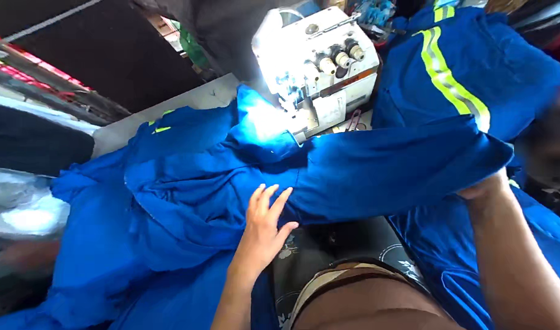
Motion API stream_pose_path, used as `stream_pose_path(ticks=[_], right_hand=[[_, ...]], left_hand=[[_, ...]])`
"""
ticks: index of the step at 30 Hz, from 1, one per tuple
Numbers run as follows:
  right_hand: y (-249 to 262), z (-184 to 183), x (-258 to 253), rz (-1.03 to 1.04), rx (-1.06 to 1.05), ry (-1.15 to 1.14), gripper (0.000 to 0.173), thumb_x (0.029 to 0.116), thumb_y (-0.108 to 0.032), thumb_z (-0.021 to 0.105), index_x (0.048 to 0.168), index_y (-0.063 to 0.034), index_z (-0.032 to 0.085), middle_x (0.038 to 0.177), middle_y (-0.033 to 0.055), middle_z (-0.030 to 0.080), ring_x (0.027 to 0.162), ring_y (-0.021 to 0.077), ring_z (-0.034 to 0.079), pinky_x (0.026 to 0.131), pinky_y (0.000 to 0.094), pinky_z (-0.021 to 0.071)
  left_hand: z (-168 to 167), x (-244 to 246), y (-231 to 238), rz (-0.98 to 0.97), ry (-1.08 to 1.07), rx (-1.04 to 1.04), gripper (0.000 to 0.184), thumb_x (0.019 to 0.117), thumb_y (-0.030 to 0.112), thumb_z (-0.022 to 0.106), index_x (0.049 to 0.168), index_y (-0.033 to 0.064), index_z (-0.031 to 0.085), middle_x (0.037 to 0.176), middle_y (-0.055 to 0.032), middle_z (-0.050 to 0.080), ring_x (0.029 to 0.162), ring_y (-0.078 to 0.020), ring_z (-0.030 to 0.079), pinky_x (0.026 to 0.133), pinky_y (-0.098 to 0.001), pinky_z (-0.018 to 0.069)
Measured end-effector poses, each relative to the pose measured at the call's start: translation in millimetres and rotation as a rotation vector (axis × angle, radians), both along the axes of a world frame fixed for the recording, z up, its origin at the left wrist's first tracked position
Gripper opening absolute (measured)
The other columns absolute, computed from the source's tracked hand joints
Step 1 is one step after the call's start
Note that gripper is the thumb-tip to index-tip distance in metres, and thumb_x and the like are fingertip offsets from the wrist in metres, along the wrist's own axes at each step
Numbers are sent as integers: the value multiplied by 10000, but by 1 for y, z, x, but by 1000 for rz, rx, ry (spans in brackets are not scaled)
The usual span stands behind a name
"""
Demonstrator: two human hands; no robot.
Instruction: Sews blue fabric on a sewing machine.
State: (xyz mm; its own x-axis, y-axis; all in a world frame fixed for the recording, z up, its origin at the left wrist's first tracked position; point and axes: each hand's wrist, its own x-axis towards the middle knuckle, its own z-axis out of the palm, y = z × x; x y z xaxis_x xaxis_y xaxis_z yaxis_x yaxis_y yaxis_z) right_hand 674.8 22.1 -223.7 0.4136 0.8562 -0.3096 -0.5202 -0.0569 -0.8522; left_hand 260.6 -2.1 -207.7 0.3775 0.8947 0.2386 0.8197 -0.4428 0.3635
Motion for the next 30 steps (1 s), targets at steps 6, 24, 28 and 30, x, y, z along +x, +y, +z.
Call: stream_pose_path(ticks=[6,24,28,30], right_hand=[[-33,-18,12,3,111,232,565,1087,-304,35,956,-171,568,773,-27,696,711,80,684,638,282,598],[-61,-33,26,43,97,196,510,1071,-265,124,944,-172,609,788,-2,718,699,106,699,615,304,606],[-52,-3,22,102,336,284,498,1088,-284,220,866,-194,657,772,-10,729,697,79,701,625,273,607],[-35,38,6,190,602,388,467,1091,-373,308,862,-227,687,788,-49,707,751,32,675,668,229,585]], left_hand=[[5,-11,-19,60,-75,55,619,859,446,706,1363,92,655,1405,-223,590,1367,-506,460,1127,-650,345],[-31,-42,-55,188,-68,-15,763,745,407,794,1410,80,612,1436,-277,538,1381,-572,397,1118,-710,296],[-46,-28,-50,231,118,-5,1177,506,214,1009,1546,134,463,1587,-356,301,1434,-657,231,1073,-838,212],[-47,-12,-47,254,178,91,1336,429,319,1027,1583,111,386,1597,-404,214,1425,-697,183,1057,-869,171]])
